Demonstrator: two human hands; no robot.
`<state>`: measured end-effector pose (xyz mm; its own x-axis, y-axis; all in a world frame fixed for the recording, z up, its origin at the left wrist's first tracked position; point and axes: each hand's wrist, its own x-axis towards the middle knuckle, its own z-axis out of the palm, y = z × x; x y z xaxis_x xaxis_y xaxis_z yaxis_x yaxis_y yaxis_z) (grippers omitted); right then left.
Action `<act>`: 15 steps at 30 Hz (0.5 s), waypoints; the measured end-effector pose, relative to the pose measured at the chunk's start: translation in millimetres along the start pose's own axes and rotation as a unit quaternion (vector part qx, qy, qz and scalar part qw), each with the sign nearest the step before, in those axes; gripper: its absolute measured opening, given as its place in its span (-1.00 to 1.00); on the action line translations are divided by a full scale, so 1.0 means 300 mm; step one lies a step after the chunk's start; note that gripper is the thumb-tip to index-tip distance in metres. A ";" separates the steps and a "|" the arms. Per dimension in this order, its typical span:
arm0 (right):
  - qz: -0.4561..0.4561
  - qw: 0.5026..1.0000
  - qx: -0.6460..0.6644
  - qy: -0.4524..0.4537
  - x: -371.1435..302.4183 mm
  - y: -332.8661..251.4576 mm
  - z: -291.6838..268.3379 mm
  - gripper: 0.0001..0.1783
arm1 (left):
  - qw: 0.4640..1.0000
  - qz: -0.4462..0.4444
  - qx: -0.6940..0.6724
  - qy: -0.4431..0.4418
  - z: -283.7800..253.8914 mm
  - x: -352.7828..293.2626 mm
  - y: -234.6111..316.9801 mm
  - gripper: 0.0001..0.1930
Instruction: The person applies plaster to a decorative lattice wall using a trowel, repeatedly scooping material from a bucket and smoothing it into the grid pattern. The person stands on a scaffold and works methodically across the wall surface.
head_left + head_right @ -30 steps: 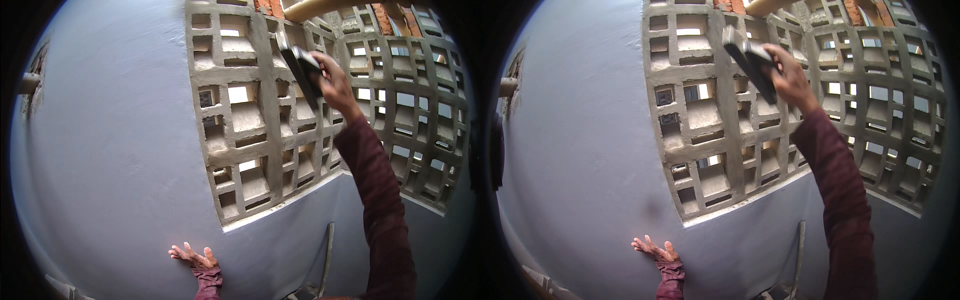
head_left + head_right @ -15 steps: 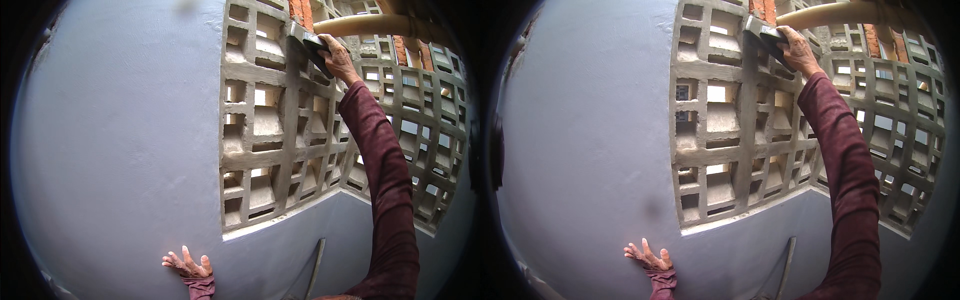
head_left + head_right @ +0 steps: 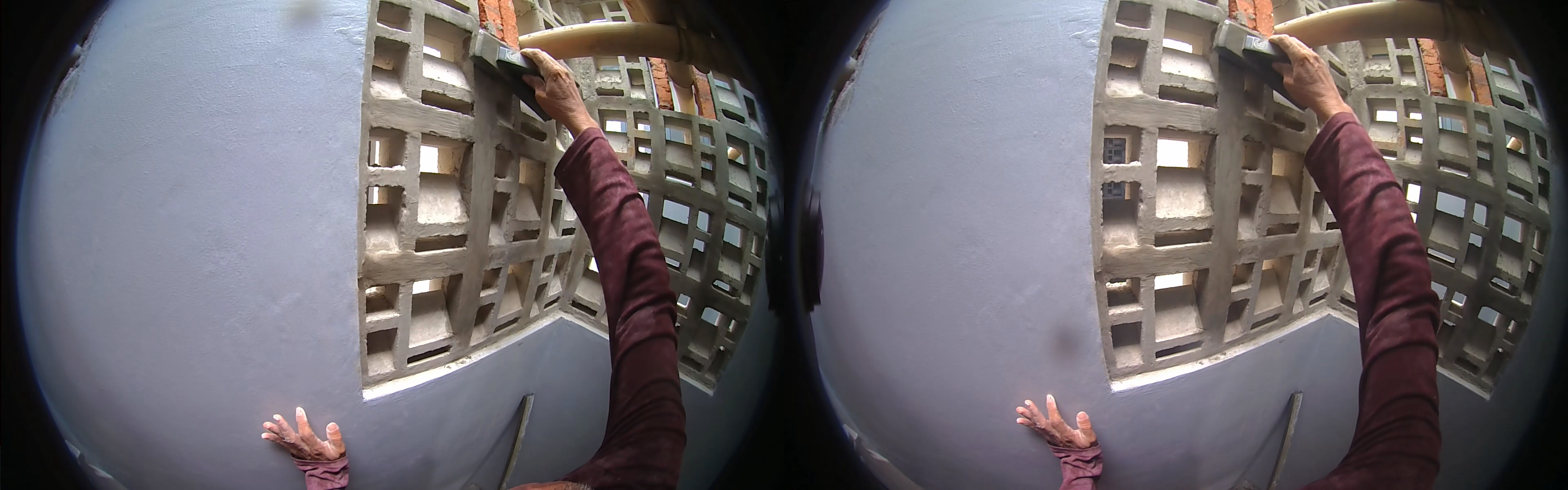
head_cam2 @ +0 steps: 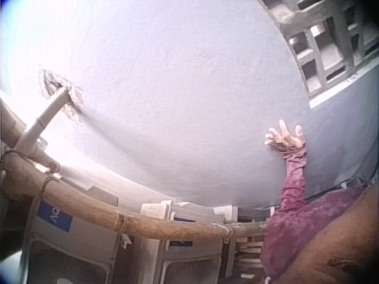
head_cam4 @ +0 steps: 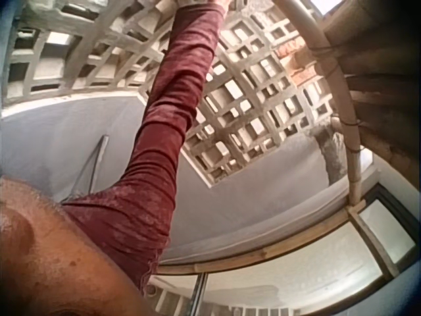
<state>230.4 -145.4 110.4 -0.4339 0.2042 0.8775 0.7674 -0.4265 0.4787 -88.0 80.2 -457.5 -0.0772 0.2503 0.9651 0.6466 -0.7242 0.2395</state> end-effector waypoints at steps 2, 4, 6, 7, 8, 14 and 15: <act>-0.003 1.000 -0.008 -0.014 -0.014 0.011 -0.008 -0.58 | 1.000 -0.002 0.002 -0.002 -0.001 -0.001 0.001 -0.39; -0.001 0.999 -0.012 -0.037 -0.039 0.029 -0.031 -0.58 | 1.000 -0.004 0.006 -0.004 -0.005 -0.003 -0.002 -0.39; 0.002 0.999 -0.024 -0.032 -0.048 0.019 -0.069 -0.58 | 1.000 -0.004 0.003 -0.003 -0.005 0.001 0.002 -0.39; 0.002 1.000 -0.023 -0.020 -0.043 0.013 -0.075 -0.58 | 1.000 -0.004 0.002 -0.003 -0.003 0.002 0.003 -0.39; 0.005 1.000 -0.022 -0.008 -0.044 0.010 -0.087 -0.58 | 1.000 -0.005 -0.001 0.000 0.001 0.002 0.003 -0.39; -0.013 0.999 -0.022 0.027 0.042 0.016 -0.006 -0.57 | 1.000 -0.008 0.007 0.002 0.006 -0.007 -0.004 -0.41; -0.015 0.999 -0.024 0.028 0.047 0.018 0.001 -0.57 | 1.000 -0.008 0.005 0.003 0.006 -0.007 -0.003 -0.42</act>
<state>228.6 -144.6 125.5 -0.4829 0.1693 0.8591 0.7308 -0.4626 0.5020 -87.1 81.6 -459.8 -0.0918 0.2581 0.9617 0.6524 -0.7141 0.2539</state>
